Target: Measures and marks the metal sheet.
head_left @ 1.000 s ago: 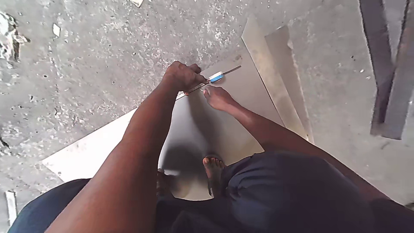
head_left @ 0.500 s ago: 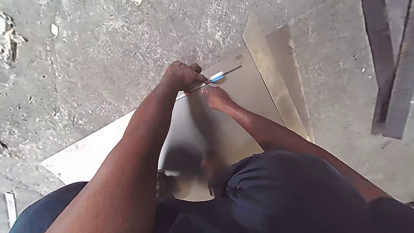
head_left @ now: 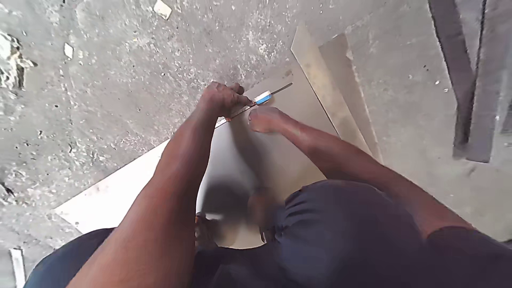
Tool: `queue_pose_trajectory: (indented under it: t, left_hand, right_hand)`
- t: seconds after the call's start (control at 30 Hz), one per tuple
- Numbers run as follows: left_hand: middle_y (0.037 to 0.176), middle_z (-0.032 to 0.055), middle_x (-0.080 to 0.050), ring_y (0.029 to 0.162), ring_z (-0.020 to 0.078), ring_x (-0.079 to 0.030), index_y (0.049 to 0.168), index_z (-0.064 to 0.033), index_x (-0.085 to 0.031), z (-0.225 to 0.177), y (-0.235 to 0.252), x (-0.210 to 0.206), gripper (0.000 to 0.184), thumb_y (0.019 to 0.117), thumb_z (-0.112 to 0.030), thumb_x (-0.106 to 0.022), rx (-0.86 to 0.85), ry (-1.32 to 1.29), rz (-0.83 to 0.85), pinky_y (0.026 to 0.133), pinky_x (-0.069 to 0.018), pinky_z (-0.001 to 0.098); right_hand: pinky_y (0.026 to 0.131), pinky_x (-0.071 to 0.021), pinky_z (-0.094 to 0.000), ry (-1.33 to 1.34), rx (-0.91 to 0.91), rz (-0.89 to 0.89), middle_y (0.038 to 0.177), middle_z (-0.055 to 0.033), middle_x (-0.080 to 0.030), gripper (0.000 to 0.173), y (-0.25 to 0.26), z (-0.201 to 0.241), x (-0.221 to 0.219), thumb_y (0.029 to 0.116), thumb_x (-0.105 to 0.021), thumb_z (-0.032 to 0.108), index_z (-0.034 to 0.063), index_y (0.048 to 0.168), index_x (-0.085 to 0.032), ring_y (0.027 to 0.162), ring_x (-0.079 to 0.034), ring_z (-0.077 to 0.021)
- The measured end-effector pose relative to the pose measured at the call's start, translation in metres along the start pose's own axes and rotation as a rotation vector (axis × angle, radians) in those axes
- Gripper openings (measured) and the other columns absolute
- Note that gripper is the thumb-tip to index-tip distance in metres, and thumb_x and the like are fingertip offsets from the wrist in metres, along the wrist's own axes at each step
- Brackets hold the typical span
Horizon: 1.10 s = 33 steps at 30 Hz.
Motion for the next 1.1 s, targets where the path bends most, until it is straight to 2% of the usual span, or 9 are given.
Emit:
queue_pose_trajectory:
  t: [0.07,0.2,0.57,0.77,0.83,0.9,0.93,1.0,1.1]
  left_hand:
    - [0.153,-0.003,-0.052,0.113,0.0383,-0.066,0.142,-0.0584,-0.049,0.004,0.0,-0.003,0.081,0.0769,-0.027,-0.086,0.005,0.002,-0.024,0.079,-0.0532,0.0694]
    - [0.153,-0.0027,-0.051,0.114,0.038,-0.065,0.143,-0.06,-0.047,0.005,0.004,-0.004,0.089,0.0725,-0.029,-0.09,0.007,0.024,0.005,0.079,-0.0531,0.0697]
    - [0.156,-0.0031,-0.049,0.112,0.0385,-0.066,0.144,-0.0576,-0.048,0.005,0.004,-0.005,0.088,0.0715,-0.028,-0.089,0.013,0.016,0.009,0.078,-0.0534,0.0699]
    - [0.153,-0.0031,-0.051,0.112,0.0367,-0.067,0.142,-0.0571,-0.051,0.006,0.003,-0.004,0.085,0.0726,-0.027,-0.089,-0.004,-0.004,-0.01,0.078,-0.054,0.069]
    - [0.151,-0.0014,-0.053,0.111,0.0371,-0.067,0.141,-0.0565,-0.052,0.008,0.003,-0.003,0.083,0.0731,-0.027,-0.089,-0.009,-0.002,-0.011,0.076,-0.0542,0.069]
    - [0.151,0.0005,-0.053,0.113,0.0392,-0.066,0.142,-0.0537,-0.052,0.002,-0.001,-0.005,0.082,0.0738,-0.029,-0.09,-0.011,-0.017,0.008,0.077,-0.0537,0.0711]
    - [0.155,0.0002,-0.051,0.116,0.0402,-0.065,0.144,-0.0542,-0.051,0.003,-0.001,-0.001,0.084,0.0741,-0.031,-0.091,0.002,-0.019,0.011,0.078,-0.0534,0.0722]
    - [0.156,0.0001,-0.049,0.117,0.0411,-0.064,0.143,-0.0555,-0.05,-0.001,0.003,-0.001,0.086,0.0725,-0.03,-0.092,0.002,-0.009,0.012,0.078,-0.0537,0.0725]
    - [0.157,0.0,-0.049,0.117,0.0409,-0.065,0.143,-0.0576,-0.05,0.001,0.001,-0.002,0.087,0.0723,-0.029,-0.093,0.019,-0.025,0.012,0.078,-0.0537,0.0714]
  right_hand:
    - [0.075,-0.0538,-0.0655,0.055,-0.037,-0.167,0.103,-0.0208,-0.07,0.034,0.002,-0.003,-0.008,0.1046,-0.046,0.03,0.0042,0.101,-0.069,0.102,-0.069,-0.0414]
    - [0.077,-0.0546,-0.0634,0.101,-0.078,-0.281,0.104,-0.0204,-0.071,0.037,0.006,-0.006,-0.019,0.1076,-0.041,0.032,0.0054,0.108,-0.067,0.103,-0.07,-0.0405]
    - [0.075,-0.0552,-0.062,0.107,-0.06,-0.31,0.103,-0.0172,-0.071,0.037,0.019,-0.011,-0.024,0.1075,-0.04,0.036,0.0102,0.112,-0.066,0.101,-0.07,-0.039]
    - [0.073,-0.0541,-0.061,-0.006,-0.077,-0.319,0.104,-0.0208,-0.071,0.03,0.002,0.012,-0.013,0.1054,-0.045,0.025,0.005,0.112,-0.067,0.098,-0.07,-0.0417]
    - [0.071,-0.0551,-0.0627,-0.024,-0.104,-0.256,0.106,-0.024,-0.07,0.027,-0.001,0.021,-0.005,0.1025,-0.051,0.021,0.0016,0.111,-0.067,0.098,-0.069,-0.0445]
    - [0.074,-0.0529,-0.0651,-0.089,-0.115,-0.033,0.104,-0.0256,-0.068,0.024,-0.008,0.023,0.003,0.0965,-0.061,0.02,-0.0017,0.102,-0.069,0.099,-0.067,-0.0454]
    - [0.073,-0.0513,-0.0655,-0.152,-0.089,0.07,0.097,-0.0239,-0.069,0.023,-0.006,0.015,0.009,0.0919,-0.066,0.02,-0.002,0.093,-0.07,0.093,-0.067,-0.0433]
    - [0.07,-0.0494,-0.0607,-0.115,-0.077,0.136,0.086,-0.0163,-0.068,0.025,-0.011,-0.012,0.007,0.0939,-0.062,0.025,0.0038,0.084,-0.07,0.081,-0.066,-0.0347]
    - [0.08,-0.0533,-0.0664,0.131,-0.148,-0.153,0.105,-0.0214,-0.07,0.037,-0.022,-0.066,0.007,0.1048,-0.051,0.036,0.0041,0.108,-0.069,0.102,-0.069,-0.0414]
Point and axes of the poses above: each hand's wrist, its own y-axis towards the middle knuckle, its own x-axis out of the back of the hand, z = x × y, the point moved 2 cm from there along y, towards the middle knuckle
